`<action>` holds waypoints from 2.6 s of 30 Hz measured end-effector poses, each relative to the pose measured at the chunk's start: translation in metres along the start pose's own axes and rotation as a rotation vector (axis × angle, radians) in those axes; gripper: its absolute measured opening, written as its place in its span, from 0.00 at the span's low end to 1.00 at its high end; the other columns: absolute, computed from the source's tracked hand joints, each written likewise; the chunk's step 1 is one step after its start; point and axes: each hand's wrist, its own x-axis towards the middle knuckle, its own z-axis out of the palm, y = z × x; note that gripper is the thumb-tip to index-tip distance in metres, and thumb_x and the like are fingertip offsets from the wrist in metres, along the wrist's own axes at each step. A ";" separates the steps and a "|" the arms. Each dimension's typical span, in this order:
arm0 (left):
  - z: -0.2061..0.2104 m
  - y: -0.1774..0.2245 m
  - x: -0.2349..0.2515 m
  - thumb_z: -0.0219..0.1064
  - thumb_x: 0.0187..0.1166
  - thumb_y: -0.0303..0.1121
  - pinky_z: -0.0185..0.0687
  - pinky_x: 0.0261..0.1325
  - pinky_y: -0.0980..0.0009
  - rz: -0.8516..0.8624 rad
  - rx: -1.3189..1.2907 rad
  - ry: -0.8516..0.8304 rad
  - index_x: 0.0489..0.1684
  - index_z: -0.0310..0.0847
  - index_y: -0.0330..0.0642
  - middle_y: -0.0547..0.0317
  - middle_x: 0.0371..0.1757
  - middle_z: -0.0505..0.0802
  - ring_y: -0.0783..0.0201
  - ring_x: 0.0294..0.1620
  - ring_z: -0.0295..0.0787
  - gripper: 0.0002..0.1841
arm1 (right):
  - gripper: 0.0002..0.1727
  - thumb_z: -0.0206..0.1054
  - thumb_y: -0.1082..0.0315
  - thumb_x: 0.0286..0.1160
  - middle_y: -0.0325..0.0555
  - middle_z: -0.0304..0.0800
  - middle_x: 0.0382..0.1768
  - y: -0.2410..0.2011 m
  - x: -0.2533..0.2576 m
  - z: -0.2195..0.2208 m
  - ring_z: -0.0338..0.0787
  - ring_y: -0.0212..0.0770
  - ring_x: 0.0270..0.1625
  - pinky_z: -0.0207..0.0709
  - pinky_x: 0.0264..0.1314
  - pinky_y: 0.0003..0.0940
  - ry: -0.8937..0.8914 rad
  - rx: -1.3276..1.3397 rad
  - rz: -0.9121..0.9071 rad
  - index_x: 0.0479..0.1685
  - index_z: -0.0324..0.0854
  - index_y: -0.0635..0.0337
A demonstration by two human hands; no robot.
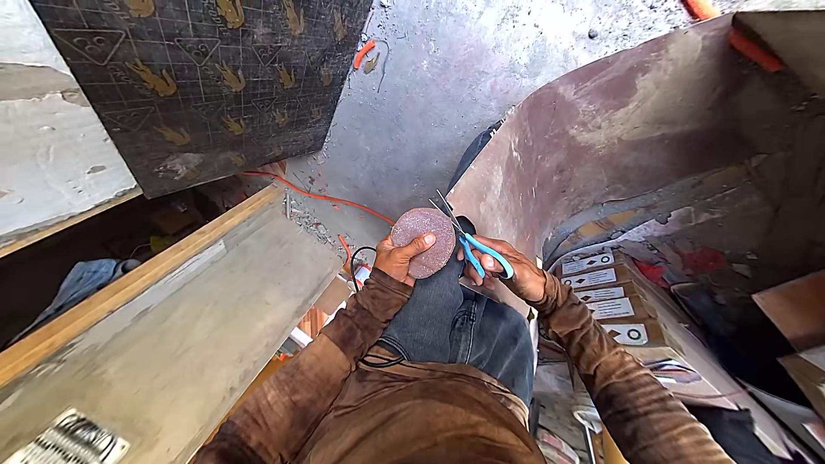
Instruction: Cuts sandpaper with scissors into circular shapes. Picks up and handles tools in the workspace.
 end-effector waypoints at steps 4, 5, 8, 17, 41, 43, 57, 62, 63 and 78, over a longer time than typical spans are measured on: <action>-0.003 -0.003 0.002 0.73 0.64 0.11 0.96 0.44 0.57 0.019 0.004 -0.020 0.56 0.76 0.23 0.39 0.39 0.94 0.52 0.37 0.96 0.20 | 0.36 0.62 0.30 0.76 0.34 0.85 0.25 -0.001 0.001 0.003 0.82 0.28 0.24 0.72 0.24 0.21 0.009 0.015 -0.007 0.54 0.81 0.58; -0.003 -0.004 0.002 0.73 0.64 0.11 0.96 0.44 0.57 0.023 0.003 -0.021 0.56 0.76 0.22 0.39 0.40 0.94 0.52 0.38 0.96 0.20 | 0.36 0.61 0.30 0.76 0.34 0.85 0.24 0.000 0.001 0.004 0.82 0.28 0.23 0.72 0.24 0.21 0.022 0.025 -0.009 0.53 0.82 0.58; -0.003 -0.004 0.002 0.74 0.63 0.11 0.96 0.44 0.58 0.039 0.012 -0.015 0.55 0.77 0.23 0.39 0.39 0.94 0.53 0.37 0.96 0.21 | 0.35 0.62 0.30 0.76 0.34 0.86 0.23 0.003 0.004 0.010 0.81 0.27 0.23 0.71 0.24 0.20 0.076 0.049 -0.019 0.50 0.84 0.58; -0.006 -0.008 0.002 0.76 0.60 0.10 0.96 0.45 0.58 0.070 0.020 -0.019 0.53 0.78 0.22 0.39 0.39 0.94 0.53 0.37 0.96 0.21 | 0.31 0.68 0.33 0.73 0.30 0.81 0.21 0.004 0.001 0.011 0.80 0.26 0.23 0.72 0.26 0.22 0.118 -0.067 -0.054 0.45 0.82 0.57; -0.005 -0.008 -0.001 0.74 0.63 0.11 0.95 0.46 0.56 0.001 0.034 -0.082 0.54 0.77 0.22 0.38 0.40 0.94 0.51 0.38 0.96 0.20 | 0.27 0.70 0.38 0.75 0.29 0.80 0.19 0.007 -0.010 0.021 0.77 0.24 0.19 0.70 0.23 0.20 0.192 0.031 -0.104 0.41 0.84 0.57; -0.004 -0.007 -0.001 0.74 0.63 0.11 0.95 0.45 0.56 -0.010 0.024 -0.065 0.54 0.77 0.23 0.38 0.39 0.94 0.52 0.37 0.96 0.20 | 0.23 0.71 0.42 0.75 0.27 0.80 0.18 0.008 -0.011 0.024 0.77 0.23 0.19 0.71 0.23 0.20 0.242 0.055 -0.121 0.40 0.85 0.56; 0.002 -0.002 -0.006 0.73 0.65 0.11 0.96 0.45 0.56 -0.047 0.046 -0.036 0.58 0.76 0.24 0.38 0.41 0.94 0.51 0.38 0.96 0.22 | 0.31 0.70 0.35 0.73 0.31 0.82 0.21 0.012 -0.011 0.024 0.79 0.26 0.20 0.72 0.24 0.21 0.172 0.070 -0.117 0.47 0.82 0.58; 0.000 -0.001 -0.005 0.73 0.64 0.10 0.95 0.45 0.56 -0.050 0.027 -0.027 0.56 0.76 0.23 0.38 0.40 0.94 0.51 0.38 0.96 0.20 | 0.28 0.71 0.37 0.72 0.28 0.79 0.18 0.007 -0.011 0.028 0.76 0.23 0.18 0.69 0.21 0.19 0.242 0.056 -0.115 0.41 0.84 0.57; 0.000 -0.001 -0.005 0.72 0.65 0.10 0.95 0.45 0.56 -0.055 0.027 -0.024 0.56 0.76 0.23 0.38 0.40 0.94 0.51 0.38 0.96 0.20 | 0.27 0.72 0.39 0.72 0.28 0.79 0.17 0.007 -0.012 0.030 0.76 0.23 0.18 0.69 0.22 0.19 0.264 0.069 -0.119 0.40 0.84 0.57; -0.006 0.000 0.000 0.73 0.64 0.10 0.95 0.43 0.57 -0.067 0.004 -0.012 0.56 0.76 0.22 0.37 0.39 0.94 0.51 0.37 0.95 0.20 | 0.36 0.68 0.31 0.71 0.33 0.83 0.23 0.010 -0.008 0.035 0.79 0.27 0.21 0.70 0.22 0.21 0.174 0.032 -0.030 0.52 0.79 0.59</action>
